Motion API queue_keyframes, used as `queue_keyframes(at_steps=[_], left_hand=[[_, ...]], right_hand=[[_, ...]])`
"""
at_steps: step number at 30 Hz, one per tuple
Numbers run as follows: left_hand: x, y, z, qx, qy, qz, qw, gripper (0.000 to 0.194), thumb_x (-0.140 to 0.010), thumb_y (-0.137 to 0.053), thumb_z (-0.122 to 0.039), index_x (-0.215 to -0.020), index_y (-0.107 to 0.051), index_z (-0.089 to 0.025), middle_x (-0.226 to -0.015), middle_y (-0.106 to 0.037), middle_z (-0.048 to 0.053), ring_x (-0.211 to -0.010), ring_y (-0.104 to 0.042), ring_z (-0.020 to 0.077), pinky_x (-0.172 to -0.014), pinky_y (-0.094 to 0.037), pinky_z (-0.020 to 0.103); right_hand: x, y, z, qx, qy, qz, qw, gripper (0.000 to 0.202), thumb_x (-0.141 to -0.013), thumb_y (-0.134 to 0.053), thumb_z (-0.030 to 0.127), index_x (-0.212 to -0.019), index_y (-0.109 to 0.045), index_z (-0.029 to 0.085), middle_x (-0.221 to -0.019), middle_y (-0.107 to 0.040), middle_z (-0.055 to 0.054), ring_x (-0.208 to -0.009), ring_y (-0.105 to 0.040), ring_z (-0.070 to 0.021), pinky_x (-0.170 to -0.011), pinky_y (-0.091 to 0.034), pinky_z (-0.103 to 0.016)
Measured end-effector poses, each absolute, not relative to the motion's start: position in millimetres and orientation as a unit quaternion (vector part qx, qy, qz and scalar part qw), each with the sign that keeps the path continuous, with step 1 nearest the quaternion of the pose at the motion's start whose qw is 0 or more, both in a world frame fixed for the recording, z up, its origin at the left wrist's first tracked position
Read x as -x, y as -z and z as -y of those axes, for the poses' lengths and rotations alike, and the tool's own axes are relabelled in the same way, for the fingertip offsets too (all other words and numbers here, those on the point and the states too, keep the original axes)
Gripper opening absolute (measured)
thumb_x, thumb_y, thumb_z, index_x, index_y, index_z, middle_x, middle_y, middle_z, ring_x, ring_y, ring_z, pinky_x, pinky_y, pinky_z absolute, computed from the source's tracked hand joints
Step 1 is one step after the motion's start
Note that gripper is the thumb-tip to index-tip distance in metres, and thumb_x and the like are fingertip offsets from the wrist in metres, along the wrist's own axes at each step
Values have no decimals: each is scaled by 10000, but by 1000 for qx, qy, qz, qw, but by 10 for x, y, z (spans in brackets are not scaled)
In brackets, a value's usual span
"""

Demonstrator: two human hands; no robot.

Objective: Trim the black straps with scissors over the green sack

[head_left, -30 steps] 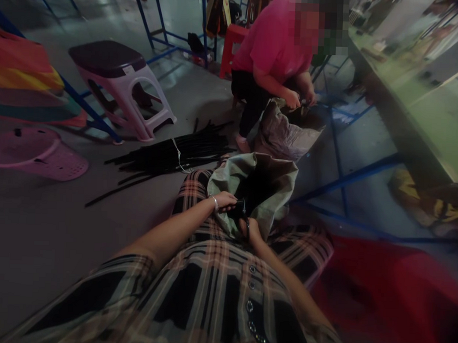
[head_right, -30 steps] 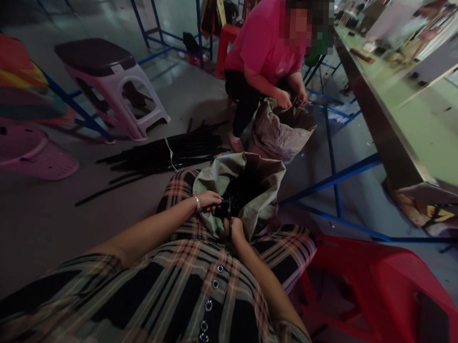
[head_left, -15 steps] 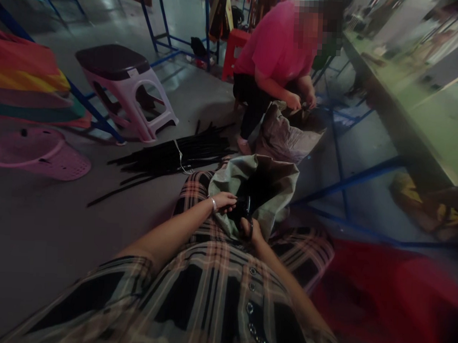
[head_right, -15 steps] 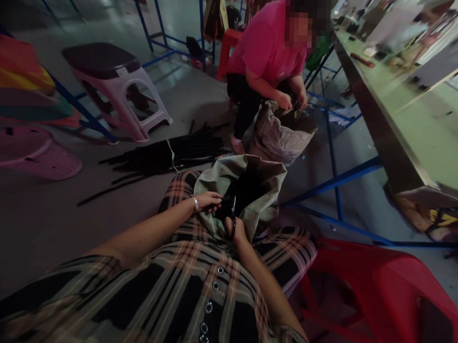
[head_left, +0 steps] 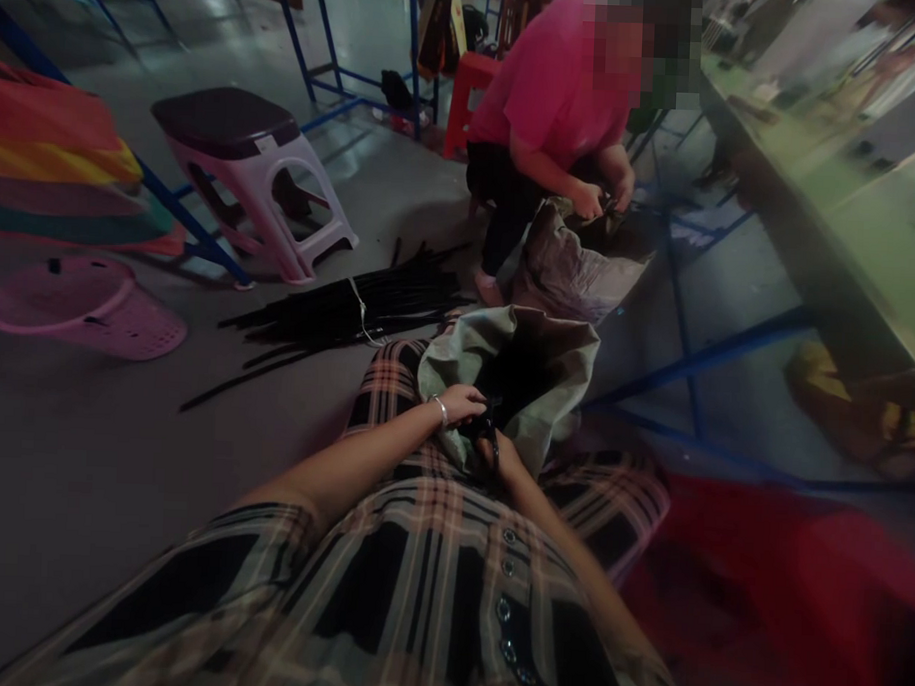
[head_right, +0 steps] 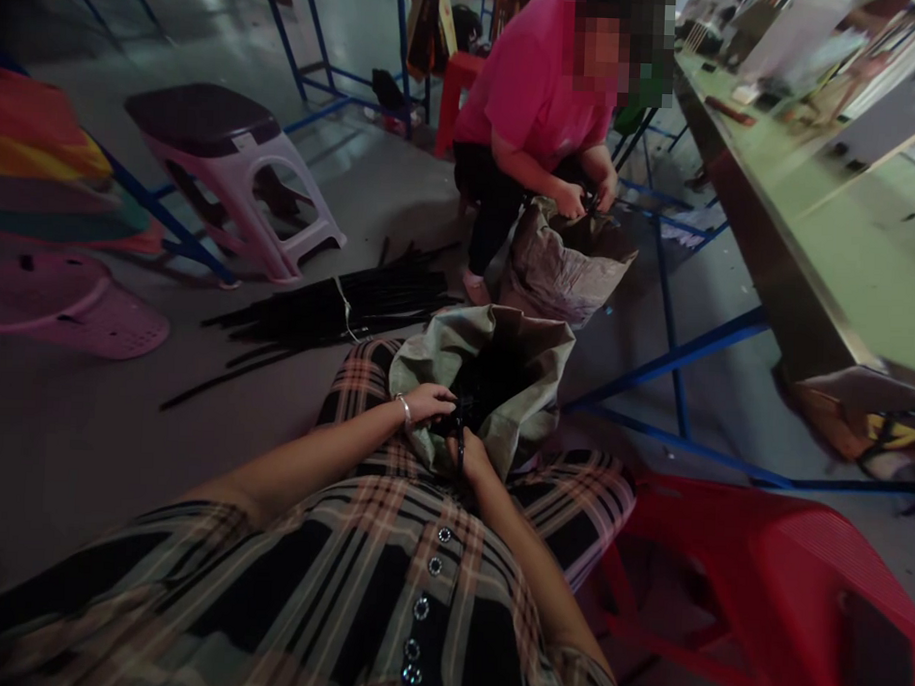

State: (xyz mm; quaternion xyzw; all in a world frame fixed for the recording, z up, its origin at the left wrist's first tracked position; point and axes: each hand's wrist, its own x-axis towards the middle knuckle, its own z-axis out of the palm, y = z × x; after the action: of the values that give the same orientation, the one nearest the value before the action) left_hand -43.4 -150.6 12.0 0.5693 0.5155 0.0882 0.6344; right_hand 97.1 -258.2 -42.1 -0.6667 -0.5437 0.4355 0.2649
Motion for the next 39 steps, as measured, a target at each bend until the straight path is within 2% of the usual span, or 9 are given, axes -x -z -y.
queue_keyframes(at_steps=[8, 15, 20, 27, 30, 34, 39], left_hand=[[377, -187, 1505, -619, -68, -530, 576, 311, -752, -627, -183, -1054, -667, -118, -490, -506, -50, -408, -456, 60, -393, -329, 147], [381, -148, 1426, -591, -66, -514, 618, 360, -778, -588, -166, -1131, -616, -103, -523, -530, -43, -423, -477, 60, -375, -349, 134], [441, -124, 1361, -590, -36, -508, 626, 240, -764, -576, -145, -989, -655, -114, -502, -511, -49, -397, -459, 55, -389, -383, 144], [523, -182, 1350, -627, 13, -515, 585, 145, -802, -514, -184, -831, -645, -126, -429, -452, -64, -311, -378, 51, -351, -308, 155], [530, -186, 1359, -602, -6, -519, 607, 145, -809, -512, -183, -864, -633, -125, -429, -458, -68, -295, -360, 41, -341, -284, 149], [507, -141, 1361, -537, -73, -529, 653, 214, -806, -554, -191, -999, -611, -120, -494, -523, -59, -312, -398, 35, -349, -304, 143], [435, -90, 1382, -518, -94, -522, 671, 352, -779, -609, -195, -1119, -581, -105, -501, -546, -51, -333, -452, 49, -369, -355, 149]], right_hand=[[-925, 277, 2602, 678, -421, 530, 287, 253, -731, -449, 378, -730, -562, 152, -694, -587, -30, -648, -487, -153, -608, -396, -266], [-873, 211, 2627, 713, -407, 499, 277, 259, -719, -457, 364, -610, -554, 150, -566, -516, -4, -541, -428, -122, -500, -317, -236], [-867, 215, 2627, 729, -405, 468, 292, 272, -719, -462, 367, -569, -548, 156, -534, -512, -4, -514, -442, -121, -479, -313, -231], [-899, 311, 2626, 740, -404, 458, 282, 259, -722, -467, 347, -555, -524, 158, -514, -491, 4, -518, -430, -113, -473, -312, -223], [-920, 359, 2620, 736, -403, 462, 286, 254, -720, -468, 352, -561, -513, 159, -517, -475, 8, -531, -410, -113, -480, -312, -227], [-940, 413, 2600, 714, -419, 484, 284, 236, -727, -451, 347, -605, -528, 161, -577, -518, -5, -576, -440, -129, -525, -357, -239], [-940, 451, 2586, 670, -444, 518, 293, 250, -732, -479, 377, -792, -587, 160, -765, -619, -31, -713, -513, -163, -649, -435, -263]])
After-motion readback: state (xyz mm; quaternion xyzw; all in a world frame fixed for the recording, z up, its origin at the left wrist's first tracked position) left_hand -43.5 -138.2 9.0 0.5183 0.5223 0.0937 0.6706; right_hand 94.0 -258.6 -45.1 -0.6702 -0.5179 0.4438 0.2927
